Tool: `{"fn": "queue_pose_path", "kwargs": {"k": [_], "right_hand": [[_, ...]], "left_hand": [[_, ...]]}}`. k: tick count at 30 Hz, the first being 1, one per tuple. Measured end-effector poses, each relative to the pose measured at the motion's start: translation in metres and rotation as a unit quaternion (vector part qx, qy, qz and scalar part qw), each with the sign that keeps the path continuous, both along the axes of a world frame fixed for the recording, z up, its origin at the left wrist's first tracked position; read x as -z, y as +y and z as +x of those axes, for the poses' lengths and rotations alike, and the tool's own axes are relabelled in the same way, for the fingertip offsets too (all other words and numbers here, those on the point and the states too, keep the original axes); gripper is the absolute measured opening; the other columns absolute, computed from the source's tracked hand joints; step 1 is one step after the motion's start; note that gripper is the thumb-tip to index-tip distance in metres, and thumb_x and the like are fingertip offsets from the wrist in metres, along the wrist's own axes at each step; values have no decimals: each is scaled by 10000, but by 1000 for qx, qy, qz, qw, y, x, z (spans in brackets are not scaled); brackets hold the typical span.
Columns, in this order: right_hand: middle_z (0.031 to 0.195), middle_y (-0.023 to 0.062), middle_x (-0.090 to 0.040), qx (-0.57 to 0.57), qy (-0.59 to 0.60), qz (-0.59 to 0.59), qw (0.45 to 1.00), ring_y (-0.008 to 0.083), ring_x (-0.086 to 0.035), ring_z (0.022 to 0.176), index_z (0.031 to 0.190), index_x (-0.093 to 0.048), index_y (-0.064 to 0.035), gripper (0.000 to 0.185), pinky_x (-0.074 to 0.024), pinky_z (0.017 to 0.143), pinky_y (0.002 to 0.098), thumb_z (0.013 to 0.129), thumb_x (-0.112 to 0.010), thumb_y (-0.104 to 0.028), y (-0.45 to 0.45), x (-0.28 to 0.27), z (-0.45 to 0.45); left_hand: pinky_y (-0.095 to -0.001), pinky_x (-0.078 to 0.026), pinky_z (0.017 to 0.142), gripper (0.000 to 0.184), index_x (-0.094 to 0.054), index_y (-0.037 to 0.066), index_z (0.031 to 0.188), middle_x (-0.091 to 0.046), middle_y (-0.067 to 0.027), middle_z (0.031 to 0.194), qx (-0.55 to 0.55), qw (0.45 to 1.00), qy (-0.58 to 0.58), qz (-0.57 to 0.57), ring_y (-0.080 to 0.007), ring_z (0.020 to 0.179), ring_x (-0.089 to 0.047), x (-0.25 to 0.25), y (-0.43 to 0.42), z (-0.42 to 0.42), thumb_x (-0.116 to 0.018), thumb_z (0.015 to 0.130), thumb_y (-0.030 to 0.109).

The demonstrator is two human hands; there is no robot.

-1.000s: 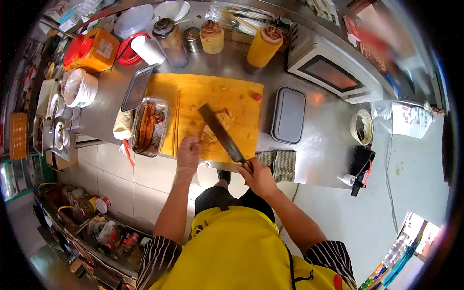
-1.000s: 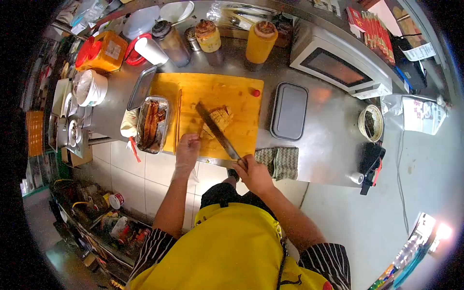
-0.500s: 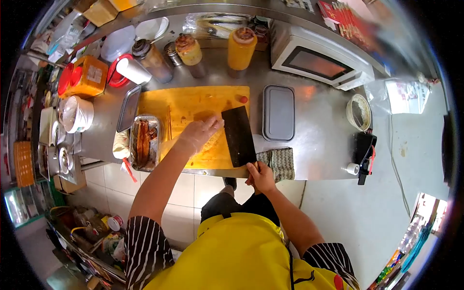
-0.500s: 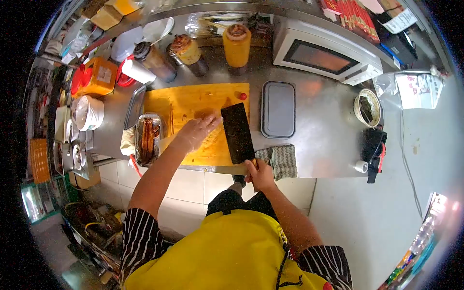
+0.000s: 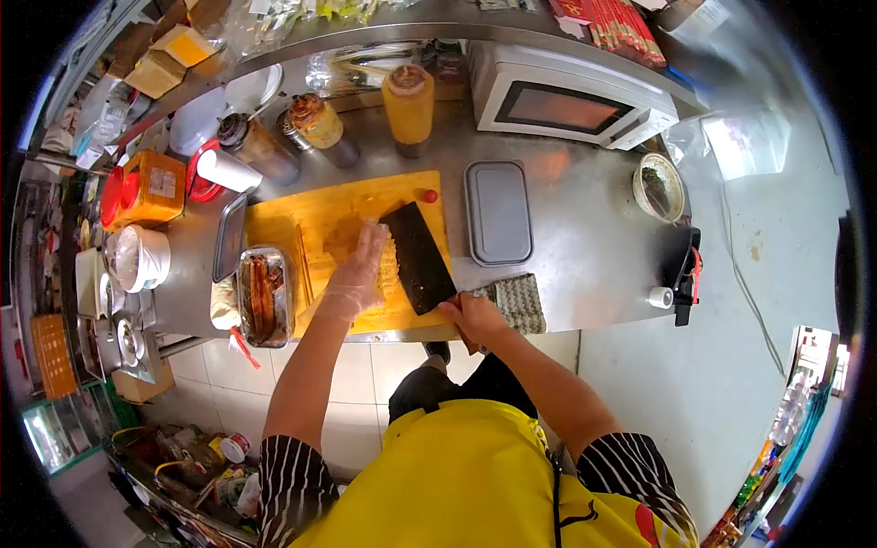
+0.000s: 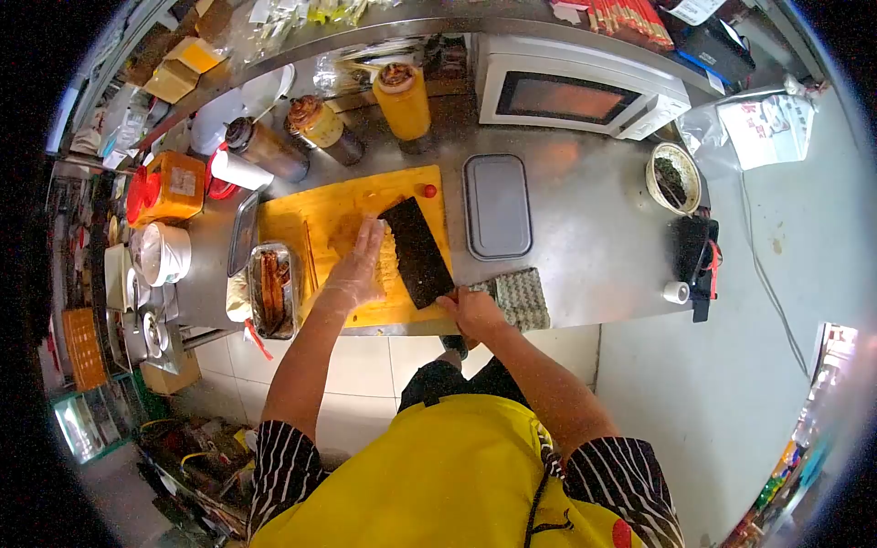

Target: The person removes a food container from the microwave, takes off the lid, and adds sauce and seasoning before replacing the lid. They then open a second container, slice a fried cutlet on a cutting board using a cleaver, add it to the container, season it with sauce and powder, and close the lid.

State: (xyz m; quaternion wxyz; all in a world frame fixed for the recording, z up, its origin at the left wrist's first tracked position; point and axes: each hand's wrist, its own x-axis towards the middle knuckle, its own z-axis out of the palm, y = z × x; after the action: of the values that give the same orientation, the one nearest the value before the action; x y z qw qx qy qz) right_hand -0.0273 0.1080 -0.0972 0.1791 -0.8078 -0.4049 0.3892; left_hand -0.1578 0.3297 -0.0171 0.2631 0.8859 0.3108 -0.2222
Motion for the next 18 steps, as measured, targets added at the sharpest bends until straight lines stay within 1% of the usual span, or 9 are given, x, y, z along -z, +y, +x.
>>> {"fn": "queue_pose_path", "kwargs": {"k": [3, 4, 5, 6, 8, 11, 12, 15, 18], "right_hand": [[909, 199, -718, -100, -81, -52, 990, 373, -695, 916, 1098, -656, -30, 558, -546, 822, 483, 968, -516, -554, 3, -16, -1], [926, 191, -719, -135, -106, -44, 984, 367, -699, 909, 1139, -647, -66, 530, -553, 810, 476, 973, -504, -549, -1, -10, 0], [942, 183, -720, -168, -132, -36, 976, 360, -703, 903, 1181, -639, -103, 508, -559, 798, 468, 977, -491, -544, -4, -5, 0], [964, 182, -715, -200, -147, -16, 969, 359, -704, 904, 1196, -632, -119, 485, -564, 786, 461, 978, -493, -530, -8, 4, 1], [1084, 173, -655, -144, -97, -117, 978, 346, -703, 915, 1247, -609, -200, 351, -581, 717, 432, 962, -552, -398, 4, -16, 0], [1075, 170, -655, -212, -175, -78, 958, 342, -703, 895, 1216, -606, -162, 324, -577, 675, 443, 956, -558, -350, -13, 19, -5], [925, 174, -710, -139, -128, -29, 982, 352, -704, 815, 1186, -611, -145, 339, -564, 661, 483, 957, -556, -390, -19, 9, -2], [796, 180, -712, -84, -77, -48, 992, 362, -696, 742, 1168, -620, -147, 359, -553, 662, 498, 950, -565, -427, -43, -38, 27], [786, 168, -704, 8, -88, 18, 996, 371, -686, 725, 1023, -684, -119, 292, -553, 678, 476, 934, -594, -382, -84, -25, 78]], "left_hand": [[-390, -469, 1064, 1149, -161, 119, 1579, -95, -112, 1664, 75, 997, -1, 28, -378, 1317, -501, 18, 8, 4, -840, 654, 56], [-387, -469, 1061, 1132, -179, 122, 1574, -96, -106, 1665, 70, 997, -5, 31, -363, 1320, -504, 22, 10, 5, -848, 662, 80], [-392, -467, 1065, 1175, -157, 136, 1580, -95, -100, 1665, 53, 998, 3, 28, -370, 1320, -499, 27, 10, 5, -861, 641, 87], [-398, -466, 1068, 1218, -135, 151, 1586, -95, -94, 1665, 37, 999, 12, 26, -378, 1321, -494, 32, 10, 4, -875, 620, 93], [-391, -443, 1094, 1231, -128, 164, 1590, -94, -89, 1665, 16, 1000, 12, 19, -373, 1362, -447, 30, 6, 5, -881, 618, 100], [-378, -416, 1121, 1237, -131, 177, 1592, -89, -87, 1667, 12, 999, -10, 31, -356, 1417, -379, 38, 3, 1, -890, 619, 101], [-373, -405, 1131, 1239, -136, 181, 1593, -88, -88, 1667, 15, 999, -7, 43, -346, 1437, -351, 38, 1, 2, -896, 617, 99], [-363, -456, 1067, 1204, -133, 142, 1589, -89, -86, 1669, 39, 997, 19, 62, -331, 1389, -423, 23, -3, 7, -890, 653, 123], [-376, -480, 1028, 1171, -155, 130, 1583, -144, -99, 1657, 25, 995, 5, 95, -335, 1341, -470, 12, -12, 9, -883, 665, 115]]}}
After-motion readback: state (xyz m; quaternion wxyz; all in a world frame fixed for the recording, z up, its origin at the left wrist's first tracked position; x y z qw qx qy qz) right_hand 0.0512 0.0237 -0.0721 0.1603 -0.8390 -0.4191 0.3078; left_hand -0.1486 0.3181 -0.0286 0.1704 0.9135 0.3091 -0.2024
